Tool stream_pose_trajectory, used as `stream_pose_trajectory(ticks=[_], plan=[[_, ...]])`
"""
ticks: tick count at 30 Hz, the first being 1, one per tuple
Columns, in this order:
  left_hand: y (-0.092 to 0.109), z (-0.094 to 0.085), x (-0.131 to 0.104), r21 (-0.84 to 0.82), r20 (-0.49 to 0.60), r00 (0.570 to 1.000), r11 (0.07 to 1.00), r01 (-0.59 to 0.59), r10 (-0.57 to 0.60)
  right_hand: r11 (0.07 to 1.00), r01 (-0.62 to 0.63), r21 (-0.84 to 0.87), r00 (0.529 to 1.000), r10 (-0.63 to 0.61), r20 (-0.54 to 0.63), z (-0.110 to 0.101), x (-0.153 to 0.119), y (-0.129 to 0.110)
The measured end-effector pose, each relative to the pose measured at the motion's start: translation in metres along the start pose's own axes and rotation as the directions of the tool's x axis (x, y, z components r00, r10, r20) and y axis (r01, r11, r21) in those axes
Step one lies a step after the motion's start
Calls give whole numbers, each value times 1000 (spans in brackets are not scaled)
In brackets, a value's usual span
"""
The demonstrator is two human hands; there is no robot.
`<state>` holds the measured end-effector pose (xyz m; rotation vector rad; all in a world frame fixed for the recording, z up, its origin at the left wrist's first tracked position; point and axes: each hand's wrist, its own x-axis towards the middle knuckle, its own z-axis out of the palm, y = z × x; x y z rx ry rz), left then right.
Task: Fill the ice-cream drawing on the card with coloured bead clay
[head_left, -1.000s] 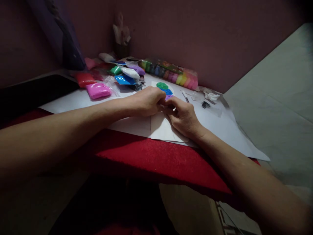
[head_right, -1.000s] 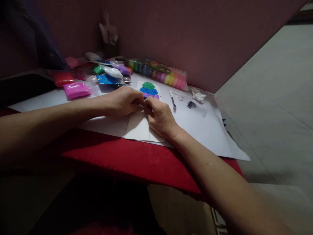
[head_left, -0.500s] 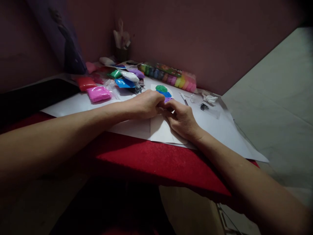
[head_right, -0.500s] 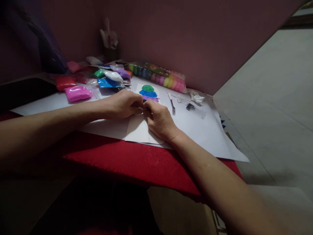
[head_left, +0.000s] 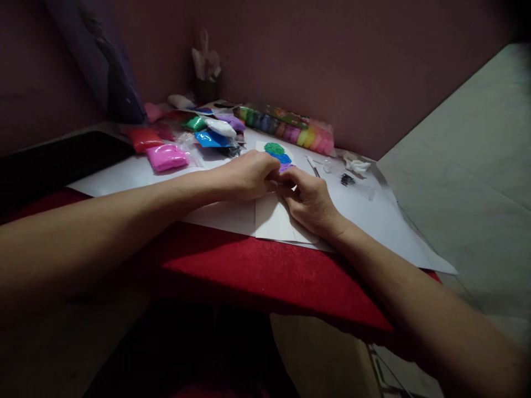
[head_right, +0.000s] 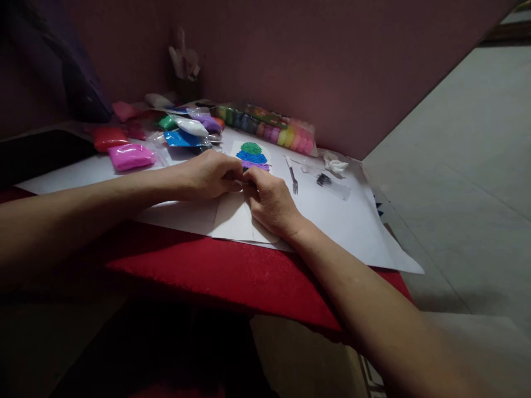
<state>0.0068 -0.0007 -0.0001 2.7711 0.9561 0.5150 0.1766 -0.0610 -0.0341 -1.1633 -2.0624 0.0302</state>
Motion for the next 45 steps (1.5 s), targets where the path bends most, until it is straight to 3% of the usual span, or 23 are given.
stream_pose_trajectory(ticks=[29,45], plan=[[4,-1,1,0,38,998,999,44,-44,1000,14,-11,1000,-14,-6,0,0,1],[0,-2,-2,52,24,1000,999,-2,1,1000,24,-17,1000,-24,1,0,0,-1]])
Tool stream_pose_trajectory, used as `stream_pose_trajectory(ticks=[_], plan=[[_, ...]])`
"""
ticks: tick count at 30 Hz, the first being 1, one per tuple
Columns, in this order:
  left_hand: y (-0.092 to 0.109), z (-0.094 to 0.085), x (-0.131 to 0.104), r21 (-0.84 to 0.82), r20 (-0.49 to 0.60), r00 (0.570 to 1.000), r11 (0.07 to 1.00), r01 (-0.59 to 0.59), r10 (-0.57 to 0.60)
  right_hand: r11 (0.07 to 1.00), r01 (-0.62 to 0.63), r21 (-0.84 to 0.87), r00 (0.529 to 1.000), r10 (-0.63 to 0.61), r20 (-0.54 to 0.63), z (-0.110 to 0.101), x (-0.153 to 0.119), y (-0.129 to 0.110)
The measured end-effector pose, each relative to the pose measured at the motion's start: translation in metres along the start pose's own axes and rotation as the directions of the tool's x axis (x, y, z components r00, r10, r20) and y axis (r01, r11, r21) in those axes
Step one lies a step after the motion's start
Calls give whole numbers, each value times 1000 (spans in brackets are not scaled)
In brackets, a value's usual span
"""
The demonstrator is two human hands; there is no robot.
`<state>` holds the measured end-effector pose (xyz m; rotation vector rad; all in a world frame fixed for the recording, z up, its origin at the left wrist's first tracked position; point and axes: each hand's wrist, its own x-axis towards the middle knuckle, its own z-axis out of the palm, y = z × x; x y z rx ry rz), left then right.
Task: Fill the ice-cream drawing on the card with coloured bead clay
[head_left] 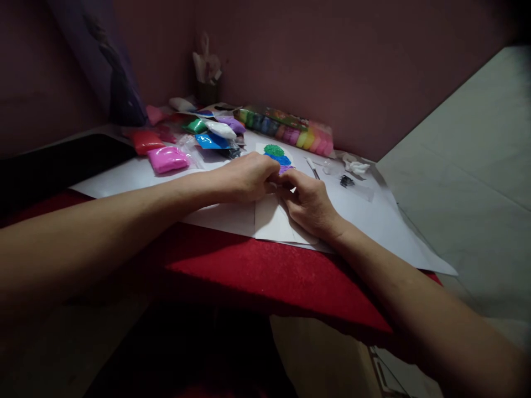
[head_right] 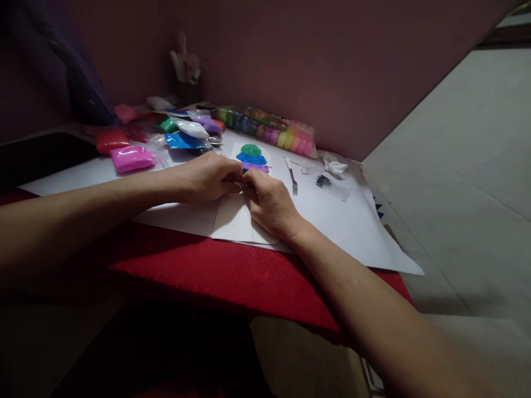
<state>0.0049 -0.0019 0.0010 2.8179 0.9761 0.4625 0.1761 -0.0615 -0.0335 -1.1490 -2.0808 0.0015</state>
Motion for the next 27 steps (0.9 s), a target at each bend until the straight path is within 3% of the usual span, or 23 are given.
stream_pose_trajectory(ticks=[27], plan=[[-4,4,1,-38,-22,999,999,-37,36,999,-39,28,999,39,3,-1,0,-1]])
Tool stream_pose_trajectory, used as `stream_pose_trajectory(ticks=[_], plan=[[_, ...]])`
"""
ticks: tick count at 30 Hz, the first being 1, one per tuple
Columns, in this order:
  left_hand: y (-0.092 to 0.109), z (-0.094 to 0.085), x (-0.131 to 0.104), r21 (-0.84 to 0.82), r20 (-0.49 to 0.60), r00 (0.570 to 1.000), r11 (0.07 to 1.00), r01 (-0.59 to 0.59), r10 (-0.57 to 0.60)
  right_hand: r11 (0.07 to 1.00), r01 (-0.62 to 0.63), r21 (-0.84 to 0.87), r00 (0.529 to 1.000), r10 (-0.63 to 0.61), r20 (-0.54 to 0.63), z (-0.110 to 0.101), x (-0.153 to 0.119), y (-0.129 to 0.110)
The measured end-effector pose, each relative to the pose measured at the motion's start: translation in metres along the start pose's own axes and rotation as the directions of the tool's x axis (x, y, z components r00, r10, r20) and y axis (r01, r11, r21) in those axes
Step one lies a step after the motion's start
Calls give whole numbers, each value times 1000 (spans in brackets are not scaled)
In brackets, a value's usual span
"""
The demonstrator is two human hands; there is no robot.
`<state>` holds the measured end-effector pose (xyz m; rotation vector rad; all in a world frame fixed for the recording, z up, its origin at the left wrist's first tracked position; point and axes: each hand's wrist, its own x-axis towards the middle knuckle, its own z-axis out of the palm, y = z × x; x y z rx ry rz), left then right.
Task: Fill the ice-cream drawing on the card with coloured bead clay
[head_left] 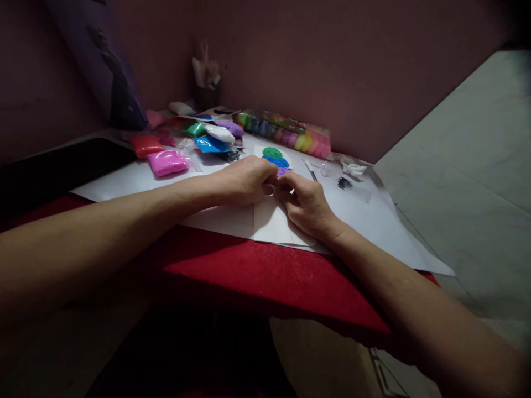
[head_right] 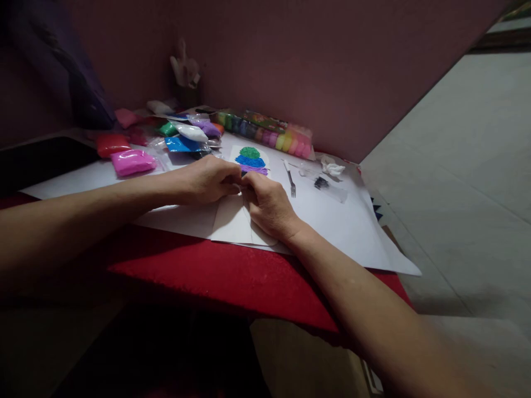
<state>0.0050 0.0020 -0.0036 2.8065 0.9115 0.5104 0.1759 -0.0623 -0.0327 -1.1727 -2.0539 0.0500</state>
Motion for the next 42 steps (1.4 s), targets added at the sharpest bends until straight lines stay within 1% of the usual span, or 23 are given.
stream_pose_trajectory(ticks=[9,15,22,42], plan=[[2,-1,0,-6,-1,1000,1000,18,-18,1000,-13,4,1000,13,1,0,0,0],[1,0,0,-7,-9,1000,1000,9,-9,1000,-8,8,1000,8,-1,1,0,0],[3,-1,0,4,2,999,999,34,-34,1000,1,-3,1000,-1,-3,0,0,0],[5,-3,0,29,9,1000,999,28,-28,1000,14,-10,1000,-14,8,0,0,0]])
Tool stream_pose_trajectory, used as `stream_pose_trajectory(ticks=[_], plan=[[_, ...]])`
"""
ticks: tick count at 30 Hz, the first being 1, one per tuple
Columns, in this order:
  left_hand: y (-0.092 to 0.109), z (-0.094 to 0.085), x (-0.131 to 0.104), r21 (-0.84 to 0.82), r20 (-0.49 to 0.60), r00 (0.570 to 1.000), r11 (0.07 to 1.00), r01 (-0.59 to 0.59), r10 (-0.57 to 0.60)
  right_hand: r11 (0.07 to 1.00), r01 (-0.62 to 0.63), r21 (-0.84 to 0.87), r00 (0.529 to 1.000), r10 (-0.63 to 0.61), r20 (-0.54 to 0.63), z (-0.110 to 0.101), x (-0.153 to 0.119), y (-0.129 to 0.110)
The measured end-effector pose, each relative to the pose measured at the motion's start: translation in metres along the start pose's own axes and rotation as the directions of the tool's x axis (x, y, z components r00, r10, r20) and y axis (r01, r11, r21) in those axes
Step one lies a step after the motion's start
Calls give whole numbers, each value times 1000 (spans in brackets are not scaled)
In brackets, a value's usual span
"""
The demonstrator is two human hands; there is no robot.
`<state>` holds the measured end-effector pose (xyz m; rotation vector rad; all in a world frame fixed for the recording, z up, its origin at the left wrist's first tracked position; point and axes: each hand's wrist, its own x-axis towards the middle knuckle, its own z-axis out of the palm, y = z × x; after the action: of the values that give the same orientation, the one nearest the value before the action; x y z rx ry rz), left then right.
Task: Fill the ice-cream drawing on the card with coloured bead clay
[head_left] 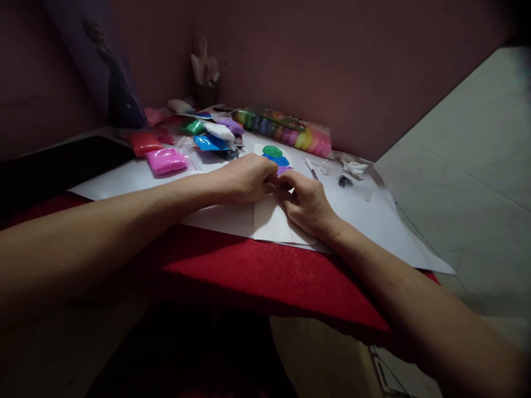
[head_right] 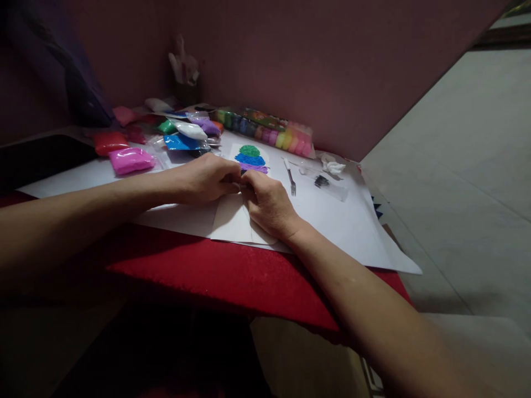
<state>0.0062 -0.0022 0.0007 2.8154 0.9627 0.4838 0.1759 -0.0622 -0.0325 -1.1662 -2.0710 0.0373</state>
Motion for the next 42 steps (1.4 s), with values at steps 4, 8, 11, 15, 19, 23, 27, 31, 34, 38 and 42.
stream_pose_trajectory(ticks=[4,8,11,15,19,23,27,31,34,38,42], plan=[[0,0,0,-6,1,1000,1000,3,-3,1000,2,-2,1000,-2,-2,0,0,0],[-2,0,0,-22,2,1000,1000,1,-1,1000,12,5,1000,-11,-3,1,0,1],[-2,1,0,-27,1,1000,1000,-3,3,1000,11,-1,1000,-11,-5,1,0,1],[-2,1,0,-15,1,1000,1000,-7,7,1000,19,-6,1000,-19,-11,1,0,0],[0,-1,0,9,18,1000,1000,10,-10,1000,21,-12,1000,-21,-12,1,0,0],[1,-1,1,22,21,1000,1000,13,-13,999,33,-18,999,-33,-15,1,0,1],[1,-1,1,17,20,1000,1000,5,-5,999,35,-20,999,-35,-14,1,0,1],[0,1,1,8,9,1000,1000,-2,2,999,34,-15,999,-34,-12,1,0,2],[-1,1,1,13,3,1000,1000,1,-1,999,38,-17,999,-38,-15,1,0,2],[0,0,1,30,17,1000,1000,8,-9,999,49,-20,999,-50,-15,1,0,1],[1,-1,0,44,21,1000,999,8,-9,998,49,-37,999,-49,-13,1,0,0]])
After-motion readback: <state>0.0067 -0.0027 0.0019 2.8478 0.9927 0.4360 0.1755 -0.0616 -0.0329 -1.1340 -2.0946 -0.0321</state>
